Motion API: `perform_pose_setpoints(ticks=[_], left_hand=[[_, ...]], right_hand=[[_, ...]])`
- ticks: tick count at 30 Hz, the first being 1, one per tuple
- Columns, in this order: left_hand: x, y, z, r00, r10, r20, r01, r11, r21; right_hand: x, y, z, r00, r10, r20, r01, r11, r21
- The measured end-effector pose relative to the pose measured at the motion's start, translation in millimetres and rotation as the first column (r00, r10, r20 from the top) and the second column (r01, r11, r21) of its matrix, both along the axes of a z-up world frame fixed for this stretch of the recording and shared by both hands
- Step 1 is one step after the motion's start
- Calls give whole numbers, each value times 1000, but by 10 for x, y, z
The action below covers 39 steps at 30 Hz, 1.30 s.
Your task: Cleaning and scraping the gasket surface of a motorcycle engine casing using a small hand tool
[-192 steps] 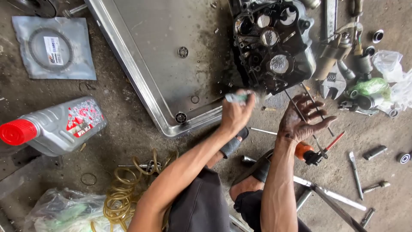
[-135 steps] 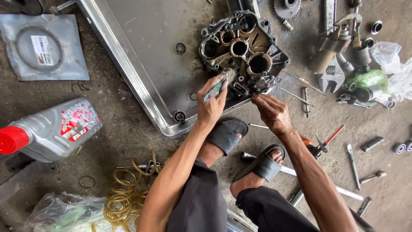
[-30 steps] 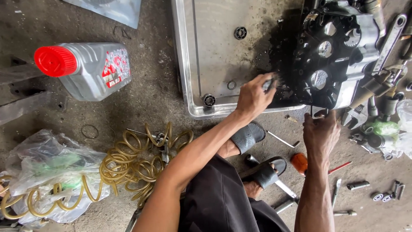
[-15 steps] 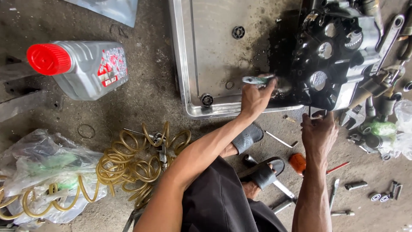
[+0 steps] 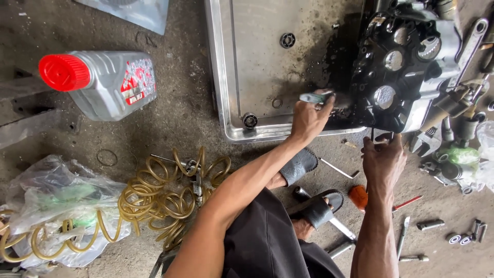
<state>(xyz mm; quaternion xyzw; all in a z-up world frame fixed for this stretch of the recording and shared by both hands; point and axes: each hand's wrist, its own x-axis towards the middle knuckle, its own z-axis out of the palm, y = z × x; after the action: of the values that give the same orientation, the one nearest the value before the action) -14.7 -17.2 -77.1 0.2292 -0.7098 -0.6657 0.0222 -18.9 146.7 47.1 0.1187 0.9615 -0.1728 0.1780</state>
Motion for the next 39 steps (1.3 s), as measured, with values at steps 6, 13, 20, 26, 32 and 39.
perform_pose_setpoints(ticks=[6, 13, 20, 26, 32, 39], left_hand=[[-54, 175, -159, 995, -76, -61, 70, 993, -91], [6, 152, -44, 966, -86, -244, 70, 995, -77], [-1, 83, 55, 957, -113, -266, 93, 992, -87], [57, 36, 80, 986, -140, -91, 132, 987, -90], [-416, -371, 275, 994, -106, 39, 112, 968, -223], [-760, -276, -5, 966, -231, 113, 254, 922, -291]], right_hand=[[-14, 3, 12, 1000, -25, 17, 25, 1000, -18], [8, 9, -39, 1000, 22, -10, -21, 999, 32], [-16, 69, -72, 1000, -23, 16, 22, 998, 53], [11, -247, 216, 997, 16, -74, -15, 1000, 9], [34, -322, 196, 998, 5, -69, 0, 997, 77], [12, -323, 186, 1000, -6, -18, 8, 993, 114]])
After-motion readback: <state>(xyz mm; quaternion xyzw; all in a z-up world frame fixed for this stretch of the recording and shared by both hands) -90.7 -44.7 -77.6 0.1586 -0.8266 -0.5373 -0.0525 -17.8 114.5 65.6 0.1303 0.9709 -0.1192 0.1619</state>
